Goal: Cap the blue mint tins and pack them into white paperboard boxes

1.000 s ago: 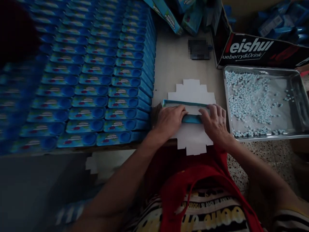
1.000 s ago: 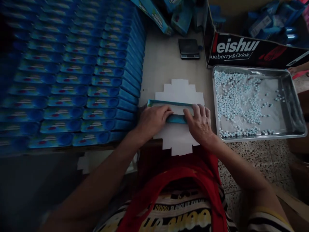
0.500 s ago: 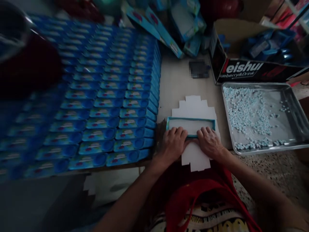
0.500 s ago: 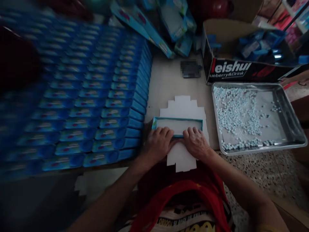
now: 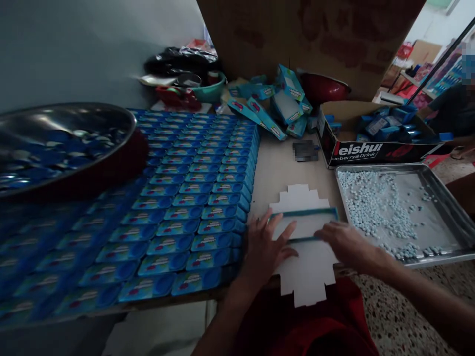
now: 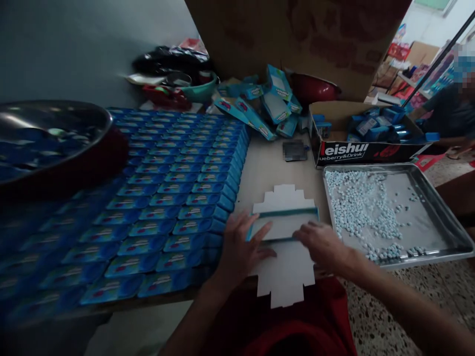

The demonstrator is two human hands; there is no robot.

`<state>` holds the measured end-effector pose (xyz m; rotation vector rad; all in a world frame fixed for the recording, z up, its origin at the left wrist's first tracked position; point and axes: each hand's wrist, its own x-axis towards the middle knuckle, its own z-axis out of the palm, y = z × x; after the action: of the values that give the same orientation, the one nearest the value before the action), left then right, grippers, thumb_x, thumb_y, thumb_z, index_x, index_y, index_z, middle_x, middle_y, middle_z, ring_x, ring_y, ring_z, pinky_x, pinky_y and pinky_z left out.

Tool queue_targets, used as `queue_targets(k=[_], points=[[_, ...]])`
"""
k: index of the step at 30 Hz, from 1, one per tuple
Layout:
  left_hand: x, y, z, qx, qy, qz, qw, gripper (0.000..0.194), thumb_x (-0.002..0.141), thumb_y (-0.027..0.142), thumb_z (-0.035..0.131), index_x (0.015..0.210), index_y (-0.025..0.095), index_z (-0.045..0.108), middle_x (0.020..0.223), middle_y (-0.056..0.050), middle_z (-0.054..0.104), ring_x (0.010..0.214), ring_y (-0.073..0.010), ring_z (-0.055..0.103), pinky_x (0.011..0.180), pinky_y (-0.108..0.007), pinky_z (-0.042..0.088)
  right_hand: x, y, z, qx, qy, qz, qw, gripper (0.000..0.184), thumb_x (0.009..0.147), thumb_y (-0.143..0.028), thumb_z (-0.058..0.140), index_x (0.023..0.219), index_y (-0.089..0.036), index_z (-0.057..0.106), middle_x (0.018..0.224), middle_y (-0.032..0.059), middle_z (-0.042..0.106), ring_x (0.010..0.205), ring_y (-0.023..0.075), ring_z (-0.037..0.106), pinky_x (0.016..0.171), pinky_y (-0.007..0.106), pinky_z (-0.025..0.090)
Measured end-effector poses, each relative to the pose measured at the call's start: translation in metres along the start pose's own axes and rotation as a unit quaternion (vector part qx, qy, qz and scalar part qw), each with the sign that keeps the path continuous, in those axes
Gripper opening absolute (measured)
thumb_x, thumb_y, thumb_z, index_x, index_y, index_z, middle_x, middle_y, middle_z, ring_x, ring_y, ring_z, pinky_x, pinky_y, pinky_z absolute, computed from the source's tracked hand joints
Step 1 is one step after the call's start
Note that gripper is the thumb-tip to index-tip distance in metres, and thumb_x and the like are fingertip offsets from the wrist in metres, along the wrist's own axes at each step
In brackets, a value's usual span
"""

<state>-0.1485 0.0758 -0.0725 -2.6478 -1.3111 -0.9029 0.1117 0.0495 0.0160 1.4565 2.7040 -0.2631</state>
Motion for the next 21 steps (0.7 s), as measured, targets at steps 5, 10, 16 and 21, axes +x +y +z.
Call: queue_targets(k=[5, 10, 16, 21], points=[[0.032, -0.009, 0.021, -0.070, 0.127, -0.144, 0.979, 0.038, 0.097, 0.035, 0.072, 0.131, 0.022, 0.061, 0.121, -0.015, 0.067, 0.119, -0.0326, 0.066, 0.107, -0.050, 0.053, 0.121, 0.070, -0.128, -0.139, 0.129, 0.105, 0.976, 0.039, 0.095, 0.004, 0.045, 0.119, -0.012, 0.071, 0.117, 0.0119, 0.073, 0.112, 0.0221, 0.065, 0.090, 0.032, 0.053], [0.092, -0.033, 0.050, -0.079, -0.090, -0.218, 0.969, 0.066, 0.086, 0.037, 0.084, 0.143, 0.017, 0.060, 0.138, -0.019, 0.061, 0.130, -0.0386, 0.056, 0.113, -0.051, 0.046, 0.284, 0.118, -0.214, -0.190, 0.277, 0.114, 0.935, 0.050, 0.108, -0.014, 0.029, 0.155, -0.007, 0.046, 0.155, 0.0113, 0.054, 0.153, 0.0302, 0.042, 0.121, 0.048, 0.034], [0.140, -0.054, 0.065, -0.079, -0.285, -0.174, 0.939, 0.091, 0.067, 0.052, 0.096, 0.147, 0.025, 0.061, 0.145, -0.017, 0.055, 0.135, -0.0425, 0.048, 0.112, -0.052, 0.044, 0.232, 0.081, -0.143, -0.157, 0.201, -0.021, 0.967, 0.034, 0.104, -0.021, 0.046, 0.129, -0.016, 0.068, 0.134, 0.0049, 0.068, 0.134, 0.0285, 0.059, 0.111, 0.047, 0.047], [0.140, -0.051, 0.069, -0.078, -0.270, -0.157, 0.947, 0.088, 0.063, 0.045, 0.099, 0.141, 0.020, 0.066, 0.143, -0.019, 0.058, 0.130, -0.0425, 0.054, 0.107, -0.049, 0.048, 0.109, 0.087, -0.040, -0.037, 0.047, 0.099, 0.993, 0.039, 0.097, -0.032, 0.072, 0.133, -0.016, 0.070, 0.126, 0.0162, 0.070, 0.120, 0.0328, 0.065, 0.099, 0.046, 0.056]])
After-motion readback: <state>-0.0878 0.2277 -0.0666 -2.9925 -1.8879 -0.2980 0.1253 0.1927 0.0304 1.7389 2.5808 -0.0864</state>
